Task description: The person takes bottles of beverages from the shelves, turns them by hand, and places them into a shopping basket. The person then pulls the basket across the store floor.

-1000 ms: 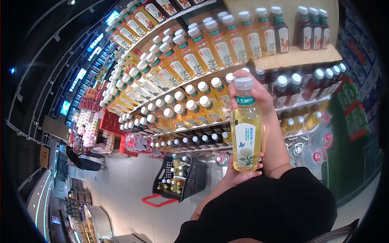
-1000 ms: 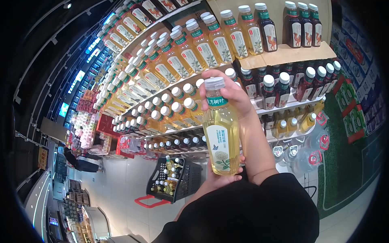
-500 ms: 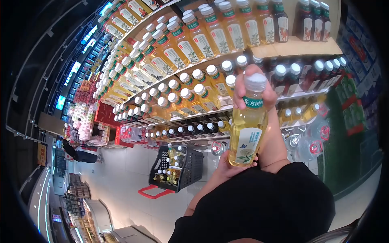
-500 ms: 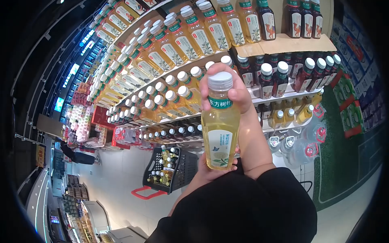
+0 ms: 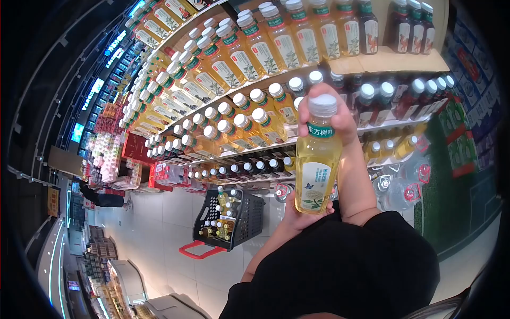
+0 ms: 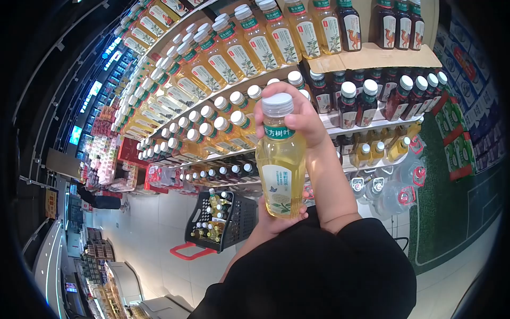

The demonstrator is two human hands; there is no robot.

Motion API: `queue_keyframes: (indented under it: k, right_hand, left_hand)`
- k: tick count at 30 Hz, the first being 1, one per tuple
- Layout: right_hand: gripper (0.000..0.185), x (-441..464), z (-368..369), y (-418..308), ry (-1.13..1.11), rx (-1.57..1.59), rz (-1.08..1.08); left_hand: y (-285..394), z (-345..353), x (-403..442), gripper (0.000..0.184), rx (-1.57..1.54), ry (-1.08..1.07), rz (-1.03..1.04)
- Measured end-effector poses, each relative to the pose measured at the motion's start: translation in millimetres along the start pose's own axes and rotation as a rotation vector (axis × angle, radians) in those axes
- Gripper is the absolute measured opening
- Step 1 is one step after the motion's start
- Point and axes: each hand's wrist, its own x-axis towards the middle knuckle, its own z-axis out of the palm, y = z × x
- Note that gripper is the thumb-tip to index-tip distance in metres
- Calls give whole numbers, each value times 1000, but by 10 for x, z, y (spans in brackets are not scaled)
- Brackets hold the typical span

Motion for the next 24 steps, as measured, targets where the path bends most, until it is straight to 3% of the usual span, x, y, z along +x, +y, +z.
queue_keyframes:
  k: [5,11,24]
  right_hand:
    - [58,-4,-43,15,-43,35,17]
    - [58,21,-85,44,-154,71,1]
    - [57,28,-137,19,-180,90,-1]
  left_hand:
    - [-2,-71,-12,79,7,125,40]
    - [19,-45,32,82,51,137,56]
    - [23,-87,95,80,29,128,50]
